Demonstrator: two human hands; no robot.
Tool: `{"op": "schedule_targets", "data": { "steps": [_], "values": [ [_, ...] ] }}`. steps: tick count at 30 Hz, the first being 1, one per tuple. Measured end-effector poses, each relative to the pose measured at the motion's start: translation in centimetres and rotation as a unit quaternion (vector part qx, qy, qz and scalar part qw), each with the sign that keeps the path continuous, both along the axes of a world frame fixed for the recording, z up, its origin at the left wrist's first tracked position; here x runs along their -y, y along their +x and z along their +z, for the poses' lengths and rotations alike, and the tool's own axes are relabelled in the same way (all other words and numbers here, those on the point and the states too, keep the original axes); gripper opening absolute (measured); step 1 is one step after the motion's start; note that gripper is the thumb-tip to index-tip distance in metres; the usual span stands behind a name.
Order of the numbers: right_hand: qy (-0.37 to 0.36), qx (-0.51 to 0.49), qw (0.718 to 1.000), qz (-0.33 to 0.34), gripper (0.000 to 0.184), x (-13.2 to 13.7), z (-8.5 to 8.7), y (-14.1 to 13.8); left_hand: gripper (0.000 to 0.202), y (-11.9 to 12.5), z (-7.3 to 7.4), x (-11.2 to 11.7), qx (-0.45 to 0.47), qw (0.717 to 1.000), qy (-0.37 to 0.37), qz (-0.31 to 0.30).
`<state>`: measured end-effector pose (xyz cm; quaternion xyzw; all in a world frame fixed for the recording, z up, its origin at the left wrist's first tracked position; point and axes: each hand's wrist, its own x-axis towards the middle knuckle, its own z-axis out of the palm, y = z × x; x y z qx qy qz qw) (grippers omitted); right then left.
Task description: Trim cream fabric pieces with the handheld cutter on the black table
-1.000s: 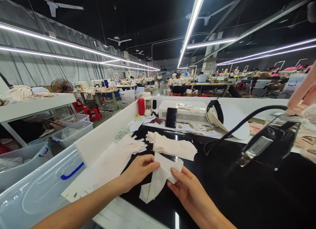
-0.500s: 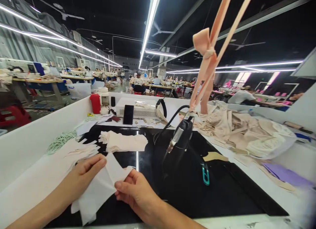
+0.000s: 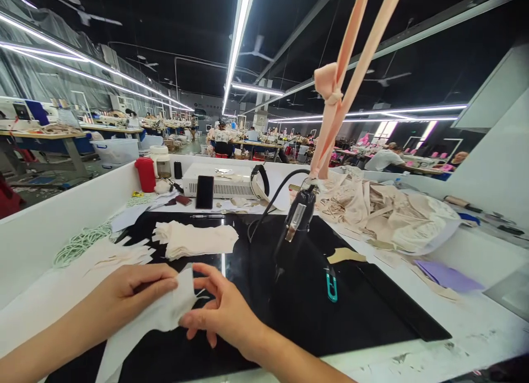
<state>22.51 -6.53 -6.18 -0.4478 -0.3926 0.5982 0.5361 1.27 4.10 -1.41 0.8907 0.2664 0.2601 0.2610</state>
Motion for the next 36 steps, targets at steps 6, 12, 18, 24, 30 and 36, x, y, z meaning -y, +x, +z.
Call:
{"op": "schedule_targets", "data": {
  "steps": [6,12,18,24,30,36],
  "values": [
    [0.010,0.109,0.993,0.034,0.068,-1.4,-2.5,0.5,0.039,-0.9,-0.7,-2.5,-0.018,0.969,0.231,-0.087],
    [0.139,0.336,0.931,-0.038,0.016,-1.9,-3.5,3.6,0.032,0.1,-3.8,0.8,-0.008,0.874,0.453,-0.176],
    [0.229,0.547,0.805,-0.022,0.040,-1.0,-3.9,5.5,0.023,1.5,-7.9,3.2,-0.075,0.894,0.390,-0.206],
    [0.244,0.674,0.695,-0.063,0.048,-1.0,-4.4,7.2,0.017,1.1,-7.2,3.6,-0.097,0.898,0.378,-0.205],
    [0.300,0.717,0.624,-0.073,0.064,0.7,-3.7,5.9,0.018,1.2,-7.1,4.0,-0.088,0.896,0.386,-0.200],
    [0.332,0.722,0.604,-0.057,0.056,1.3,-4.0,4.7,0.019,0.8,-7.2,4.1,-0.094,0.895,0.393,-0.189]
  ]
}}
